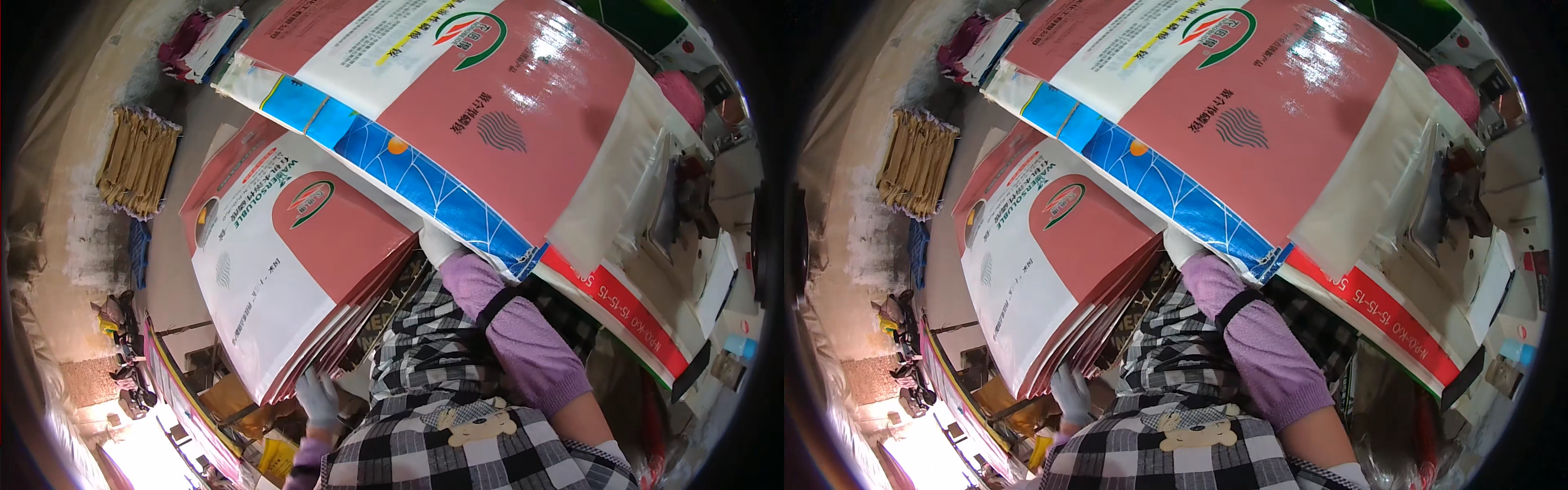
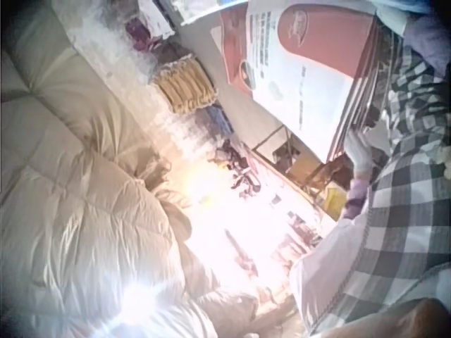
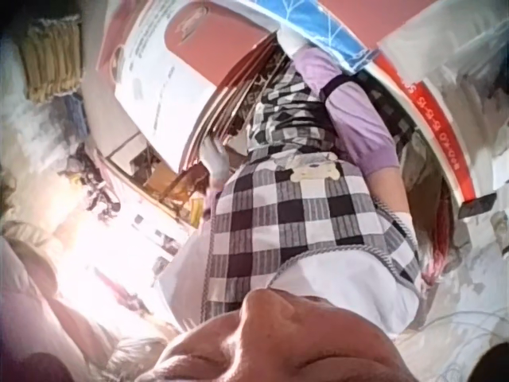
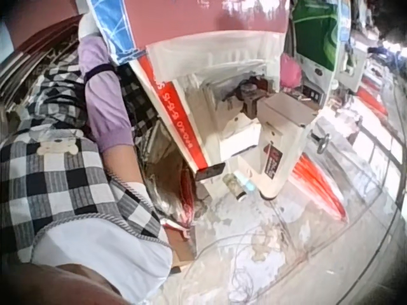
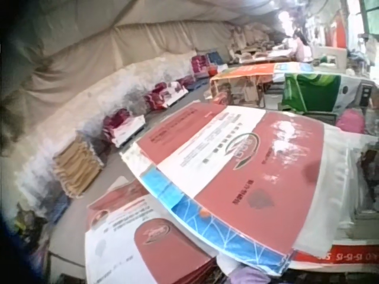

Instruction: Using an industrial sewing machine to sew large plastic or composite bags.

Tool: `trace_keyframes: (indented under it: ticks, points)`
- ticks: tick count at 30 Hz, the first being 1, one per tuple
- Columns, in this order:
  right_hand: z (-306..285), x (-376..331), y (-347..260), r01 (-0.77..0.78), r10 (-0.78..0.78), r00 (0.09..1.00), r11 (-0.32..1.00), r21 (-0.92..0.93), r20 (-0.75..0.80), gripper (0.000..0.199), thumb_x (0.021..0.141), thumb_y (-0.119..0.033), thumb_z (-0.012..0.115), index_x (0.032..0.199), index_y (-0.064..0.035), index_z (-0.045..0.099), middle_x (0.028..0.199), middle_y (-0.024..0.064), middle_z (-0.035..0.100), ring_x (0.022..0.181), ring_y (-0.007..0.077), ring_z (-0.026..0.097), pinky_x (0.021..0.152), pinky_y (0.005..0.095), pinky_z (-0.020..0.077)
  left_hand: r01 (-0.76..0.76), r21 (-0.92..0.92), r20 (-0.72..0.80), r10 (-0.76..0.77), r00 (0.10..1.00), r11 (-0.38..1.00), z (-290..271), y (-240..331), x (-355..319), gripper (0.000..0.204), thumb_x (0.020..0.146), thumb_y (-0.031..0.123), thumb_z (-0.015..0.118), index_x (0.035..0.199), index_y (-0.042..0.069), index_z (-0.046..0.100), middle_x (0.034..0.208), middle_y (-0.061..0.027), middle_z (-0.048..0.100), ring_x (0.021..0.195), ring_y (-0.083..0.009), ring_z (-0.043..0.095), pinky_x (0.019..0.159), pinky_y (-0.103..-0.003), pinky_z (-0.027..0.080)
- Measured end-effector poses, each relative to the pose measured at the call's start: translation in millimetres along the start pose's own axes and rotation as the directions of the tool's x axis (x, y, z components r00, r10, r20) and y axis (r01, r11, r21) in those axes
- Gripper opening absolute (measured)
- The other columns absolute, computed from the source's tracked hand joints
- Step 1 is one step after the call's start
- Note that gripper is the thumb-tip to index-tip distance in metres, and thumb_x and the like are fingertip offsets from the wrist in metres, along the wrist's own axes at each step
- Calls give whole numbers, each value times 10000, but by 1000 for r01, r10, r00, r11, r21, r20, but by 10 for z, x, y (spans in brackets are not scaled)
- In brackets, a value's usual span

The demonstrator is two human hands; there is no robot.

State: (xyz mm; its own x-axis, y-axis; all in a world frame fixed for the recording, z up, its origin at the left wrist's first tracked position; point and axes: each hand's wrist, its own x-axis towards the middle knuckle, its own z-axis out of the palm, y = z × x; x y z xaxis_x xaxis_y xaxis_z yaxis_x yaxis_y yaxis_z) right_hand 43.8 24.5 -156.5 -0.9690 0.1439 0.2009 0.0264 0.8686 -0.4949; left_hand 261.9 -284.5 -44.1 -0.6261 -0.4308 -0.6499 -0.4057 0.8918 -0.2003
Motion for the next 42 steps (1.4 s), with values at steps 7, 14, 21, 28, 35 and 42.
trace_keyframes:
  ticks: [7, 14, 21, 28, 35, 42]
  points:
    - [-98, 55, -342, -28, 12, 987, 995, 96, 163, 276, 791, -109, 590, 1046, -16, 641, 997, 247, 635, 922, 414, 634, 846, 511, 485, -497, 21, -491, 442, 751, 867, -113, 331, -2, 414, 876, 266, 537, 1209, 21, 564, 1147, -278, 603, 1008, -469, 596, 869, -512, 492]
    - [108, 61, -165, -60, 49, 997, 972, 225, 56, 270, 835, -176, 564, 1060, -40, 628, 955, 234, 640, 904, 406, 635, 800, 501, 499, -344, 397, -530, 519, 671, 851, 774, -845, 412, 353, 949, 240, 478, 1243, 66, 566, 957, -260, 637, 828, -431, 626, 746, -464, 534]
    - [-384, -99, -267, -8, 58, 995, 864, 504, -85, 299, 876, -254, 572, 1075, -35, 616, 956, 234, 638, 919, 407, 632, 804, 500, 494, -953, 36, -408, 875, 262, 302, -1102, 1084, -374, 354, 691, 51, 632, 1043, 31, 662, 1060, -160, 677, 921, -330, 661, 786, -411, 531]
    - [-1894, -554, -204, -54, -111, 526, 985, 164, 843, 399, 894, -410, 566, 1139, -102, 631, 1113, 173, 647, 1046, 324, 605, 933, 455, 456, -917, 382, -422, 905, -58, 120, -1510, 4263, -772, 390, 719, 365, 736, 966, 84, 626, 974, -95, 585, 927, -304, 561, 794, -440, 408]
    - [-3170, -866, 1024, -379, 668, 722, 599, 705, -180, 274, 895, -284, 592, 970, -29, 657, 901, 152, 665, 830, 304, 665, 787, 398, 515, -955, -234, -364, 927, -89, -183, -1579, 4485, -424, 127, 799, 196, 653, 788, 69, 659, 756, -116, 587, 758, -297, 574, 677, -400, 436]
    - [-3180, -122, 1031, -308, 403, 905, 839, 449, -132, 248, 884, -270, 604, 924, -27, 639, 898, 147, 644, 892, 319, 630, 792, 420, 479, -987, -52, -360, 924, -126, -155, -1801, 4449, -648, 124, 797, 166, 644, 828, 51, 679, 754, -111, 606, 727, -286, 589, 648, -378, 453]
